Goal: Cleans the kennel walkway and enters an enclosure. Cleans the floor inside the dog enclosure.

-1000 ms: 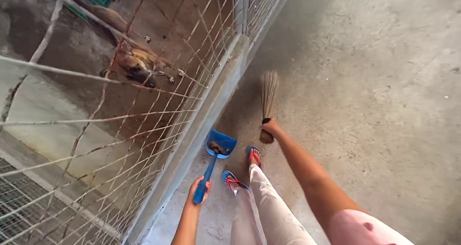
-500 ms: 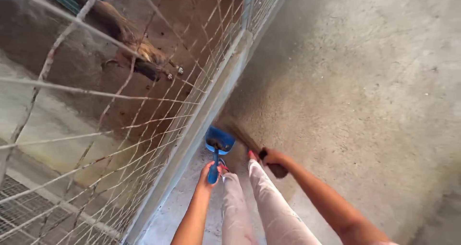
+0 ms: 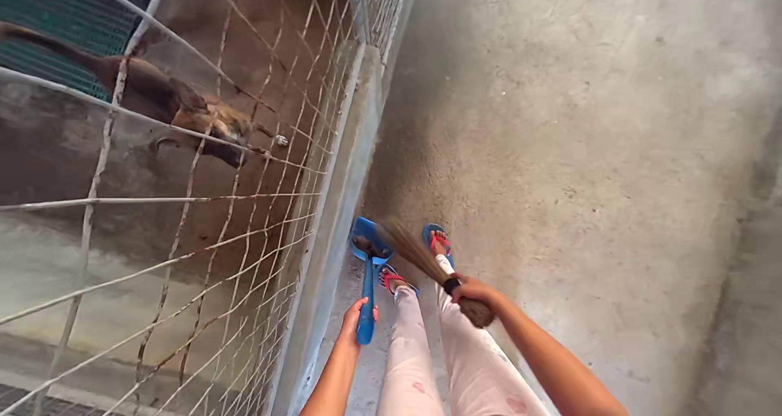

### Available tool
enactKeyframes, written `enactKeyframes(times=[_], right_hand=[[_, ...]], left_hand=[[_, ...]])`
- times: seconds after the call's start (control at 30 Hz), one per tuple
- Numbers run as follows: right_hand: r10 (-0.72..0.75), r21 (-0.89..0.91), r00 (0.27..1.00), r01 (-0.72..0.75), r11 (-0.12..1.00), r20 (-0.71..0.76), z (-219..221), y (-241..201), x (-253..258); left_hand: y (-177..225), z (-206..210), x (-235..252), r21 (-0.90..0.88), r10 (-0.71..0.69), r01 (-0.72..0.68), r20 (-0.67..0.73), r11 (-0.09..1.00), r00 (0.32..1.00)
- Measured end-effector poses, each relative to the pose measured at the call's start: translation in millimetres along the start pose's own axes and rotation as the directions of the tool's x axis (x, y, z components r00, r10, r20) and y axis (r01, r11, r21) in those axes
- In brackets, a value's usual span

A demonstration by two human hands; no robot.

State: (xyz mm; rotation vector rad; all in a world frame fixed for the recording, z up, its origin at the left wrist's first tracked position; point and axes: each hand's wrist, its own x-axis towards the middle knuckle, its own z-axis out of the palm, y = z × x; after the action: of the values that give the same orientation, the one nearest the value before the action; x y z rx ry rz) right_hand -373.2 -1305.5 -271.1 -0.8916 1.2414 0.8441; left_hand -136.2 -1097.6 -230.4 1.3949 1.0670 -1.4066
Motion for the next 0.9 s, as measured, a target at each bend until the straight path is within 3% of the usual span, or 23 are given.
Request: enactKeyframes(times=[0.13, 0.23, 0.3, 0.4, 0.47, 0.6, 0.7, 0.77, 0.83, 0.9], right_hand=[[0.041, 0.376, 0.97, 0.054, 0.925, -0.241, -48.2, 31.1, -1.3], [0.063, 0.536, 0.926, 0.158, 0.829, -0.371, -29.7, 16.2, 52.8], [0.06, 0.52, 0.955, 0.105, 0.847, -0.291, 16.7, -10.5, 80.6], [-0.015, 0.406, 0.999, 0.028, 0.914, -0.035, 107.6, -32.5, 86.0], [-0.041, 0.324, 0.996, 0.012, 0.946, 0.083, 129.0, -35.6, 67.9], [-0.107, 0.224, 0.98, 0.069, 0.972, 0.166, 66.9, -29.6, -9.4], [-0.07, 0.36, 0.997, 0.074, 0.93, -0.025, 15.6, -21.9, -81.0], [0.006, 0.615, 0.985, 0.104, 0.782, -0.175, -11.0, -17.2, -115.8], [0.035, 0.837, 0.983, 0.133, 0.531, -0.178, -46.0, -22.5, -138.3], [0.008, 0.905, 0.978, 0.188, 0.381, -0.206, -83.7, -42.2, -143.7]], left_hand=[[13.2, 8.4, 2.7, 0.206, 0.008, 0.007, -0.071, 0.979, 0.997], [22.4, 17.7, 10.7, 0.231, 0.013, 0.006, -0.079, 0.973, 0.997], [25.6, 26.8, 13.8, 0.232, 0.009, 0.01, -0.084, 0.973, 0.996], [24.7, 32.9, 16.6, 0.242, -0.01, 0.028, -0.073, 0.97, 0.997], [29.2, 34.5, 14.5, 0.264, -0.034, 0.046, -0.048, 0.963, 0.998], [40.4, 42.0, -11.7, 0.319, -0.073, 0.066, 0.01, 0.946, 0.997], [48.3, 70.5, -45.3, 0.369, -0.076, 0.03, 0.111, 0.929, 0.991], [52.0, 101.9, -69.0, 0.416, -0.078, -0.004, 0.179, 0.909, 0.981], [54.5, 142.0, -88.6, 0.446, -0.094, -0.027, 0.246, 0.894, 0.965], [57.2, 186.9, -105.8, 0.461, -0.123, -0.045, 0.328, 0.886, 0.937]])
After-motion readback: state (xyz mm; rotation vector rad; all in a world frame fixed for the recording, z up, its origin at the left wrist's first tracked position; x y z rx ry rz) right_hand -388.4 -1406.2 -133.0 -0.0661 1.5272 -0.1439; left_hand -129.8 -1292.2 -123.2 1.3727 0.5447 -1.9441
